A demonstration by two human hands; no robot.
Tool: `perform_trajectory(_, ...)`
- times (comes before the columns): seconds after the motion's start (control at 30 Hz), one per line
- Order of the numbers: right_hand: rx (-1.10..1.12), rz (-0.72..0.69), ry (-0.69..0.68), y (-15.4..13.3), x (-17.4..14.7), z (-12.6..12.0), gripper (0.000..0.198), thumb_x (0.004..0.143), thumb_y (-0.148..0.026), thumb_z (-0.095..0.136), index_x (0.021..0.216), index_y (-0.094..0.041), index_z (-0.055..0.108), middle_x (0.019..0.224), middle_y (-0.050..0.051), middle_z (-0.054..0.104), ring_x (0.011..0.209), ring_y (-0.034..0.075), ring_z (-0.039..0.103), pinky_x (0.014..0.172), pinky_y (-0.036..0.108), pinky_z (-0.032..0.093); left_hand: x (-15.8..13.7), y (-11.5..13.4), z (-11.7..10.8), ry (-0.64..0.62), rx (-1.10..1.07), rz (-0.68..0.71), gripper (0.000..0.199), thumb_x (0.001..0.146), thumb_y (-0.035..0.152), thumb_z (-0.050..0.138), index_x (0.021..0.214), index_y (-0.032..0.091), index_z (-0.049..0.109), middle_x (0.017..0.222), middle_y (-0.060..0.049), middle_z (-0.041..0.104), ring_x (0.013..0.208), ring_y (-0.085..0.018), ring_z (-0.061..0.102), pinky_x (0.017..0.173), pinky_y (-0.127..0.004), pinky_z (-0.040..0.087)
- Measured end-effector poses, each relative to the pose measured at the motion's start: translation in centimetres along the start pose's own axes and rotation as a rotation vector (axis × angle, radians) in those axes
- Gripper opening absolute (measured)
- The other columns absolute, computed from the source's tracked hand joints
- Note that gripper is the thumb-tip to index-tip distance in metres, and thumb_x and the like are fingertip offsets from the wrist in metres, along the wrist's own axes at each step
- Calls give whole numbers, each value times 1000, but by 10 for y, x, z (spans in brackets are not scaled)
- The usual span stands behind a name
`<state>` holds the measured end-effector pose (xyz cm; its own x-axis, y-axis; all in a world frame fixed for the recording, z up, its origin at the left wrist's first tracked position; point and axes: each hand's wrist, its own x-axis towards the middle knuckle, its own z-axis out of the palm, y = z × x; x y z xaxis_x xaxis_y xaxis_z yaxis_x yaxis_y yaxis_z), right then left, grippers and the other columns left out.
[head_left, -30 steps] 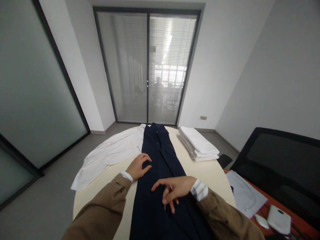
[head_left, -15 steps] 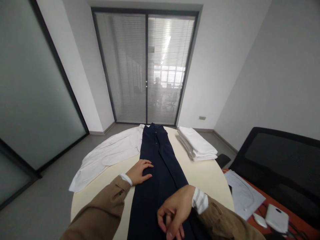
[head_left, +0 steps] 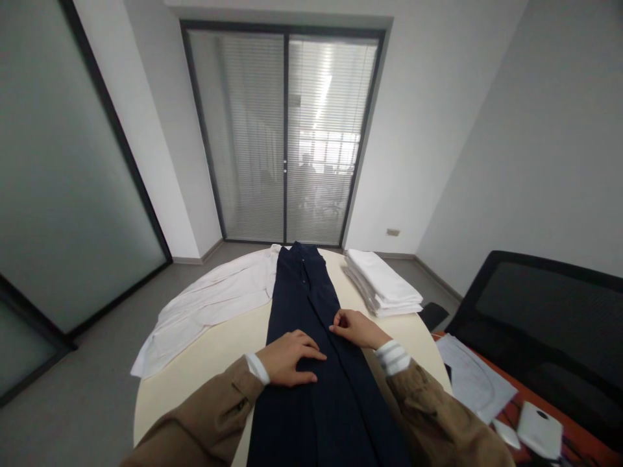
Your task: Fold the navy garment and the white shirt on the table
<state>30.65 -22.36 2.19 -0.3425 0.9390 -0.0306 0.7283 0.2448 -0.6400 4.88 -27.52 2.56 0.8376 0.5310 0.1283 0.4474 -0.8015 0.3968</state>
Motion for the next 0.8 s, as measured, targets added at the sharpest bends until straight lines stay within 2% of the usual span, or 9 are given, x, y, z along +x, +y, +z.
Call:
perform_trajectory(0.07,85,-18,-36,1,2,2,28,84,-45,61,91,-17,64,69,1,62,55,11,53,52,23,37,11,10,1,-34,55,57,39,86,43,66,123,33,66,129,-4,60,114,-25,55,99,-41,43)
perform_trajectory(0.17,298,-66,-125,10,7,4,40,84,-53,59,99,-16,61,64,-2,58,48,9,47,49,22,37,27,22,8,-61,141,201,23,89,36,62,110,33,72,147,-1,46,119,-26,52,96,-40,44)
perform_trajectory(0.27,479,-91,-46,28,10,7,50,80,-60,62,101,-15,60,64,-4,54,48,8,44,47,21,34,35,27,22,-41,183,300,27,91,32,60,117,33,69,152,2,42,119,-25,51,90,-37,46)
perform_trajectory(0.37,621,-93,60,46,12,8,53,80,-61,62,106,-15,59,68,-3,55,49,7,43,46,21,32,39,28,35,27,148,349,30,95,31,54,123,27,63,138,-1,57,109,-21,55,85,-33,46)
perform_trajectory(0.5,714,-65,74,60,12,6,54,79,-60,65,110,-16,58,71,-3,56,49,7,43,45,20,34,40,29,36,195,-39,351,22,99,27,47,101,17,66,108,-5,71,93,-16,61,82,-29,45)
perform_trajectory(0.6,714,-45,96,63,11,6,55,79,-60,65,112,-16,57,71,-2,55,52,8,45,46,21,37,35,30,26,321,-120,264,15,88,22,57,99,16,65,90,-4,71,86,-16,59,81,-30,43)
perform_trajectory(0.63,700,-45,99,63,11,7,55,79,-60,65,111,-16,57,72,-2,55,54,9,48,47,21,38,32,29,23,321,-117,239,24,82,19,61,106,17,65,86,-3,70,86,-17,58,82,-31,42)
perform_trajectory(0.7,639,-51,100,61,9,8,55,80,-60,64,112,-16,56,77,-1,56,59,11,51,48,22,39,27,28,19,217,-84,241,41,73,16,66,113,23,65,82,1,69,91,-19,56,85,-32,39)
perform_trajectory(0.8,434,-89,160,52,7,11,51,84,-57,60,116,-18,56,84,1,60,60,11,54,55,25,44,21,25,21,-12,-2,280,31,69,19,72,99,26,70,80,2,66,89,-18,56,82,-31,38)
